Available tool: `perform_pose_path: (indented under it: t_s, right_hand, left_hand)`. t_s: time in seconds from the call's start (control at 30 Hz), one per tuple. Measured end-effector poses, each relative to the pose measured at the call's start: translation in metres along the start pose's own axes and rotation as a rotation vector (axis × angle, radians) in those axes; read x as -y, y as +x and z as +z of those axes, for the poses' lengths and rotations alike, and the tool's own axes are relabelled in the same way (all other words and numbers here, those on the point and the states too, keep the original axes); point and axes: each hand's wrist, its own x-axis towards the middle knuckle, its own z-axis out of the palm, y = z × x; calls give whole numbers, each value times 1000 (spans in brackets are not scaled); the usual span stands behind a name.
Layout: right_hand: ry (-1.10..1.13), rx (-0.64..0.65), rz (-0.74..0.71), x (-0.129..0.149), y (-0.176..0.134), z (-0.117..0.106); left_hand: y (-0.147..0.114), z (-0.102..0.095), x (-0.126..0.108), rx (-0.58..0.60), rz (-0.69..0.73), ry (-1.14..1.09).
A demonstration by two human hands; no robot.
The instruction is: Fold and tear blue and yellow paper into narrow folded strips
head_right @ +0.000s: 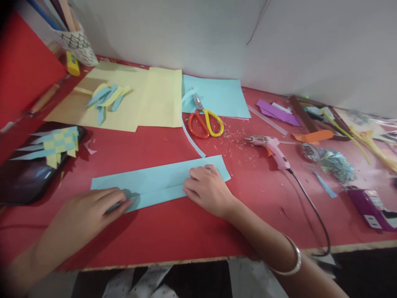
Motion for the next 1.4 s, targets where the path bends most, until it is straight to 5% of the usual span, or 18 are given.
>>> perform_pose_path:
  t_s: [0.47,0.73,1.07,1.2,1.4]
  right_hand:
    - [7,7,21,-2,-3,3]
    - [10,13,25,-2,-2,3]
    - [14,-1,28,-1,-2,4]
    - [16,-19,13,-2,-2,5]
    - [9,-33,10,-1,-2,5]
  left_hand:
    - [-2,-2,0,-57,-49,-58]
    - [-19,2,14,-211,-108,6]
    - [-24,-2,19,-227,-44,57]
    - [-21,-2,-1,-267,97,183]
    - [-2,12,-47,-151,224,82]
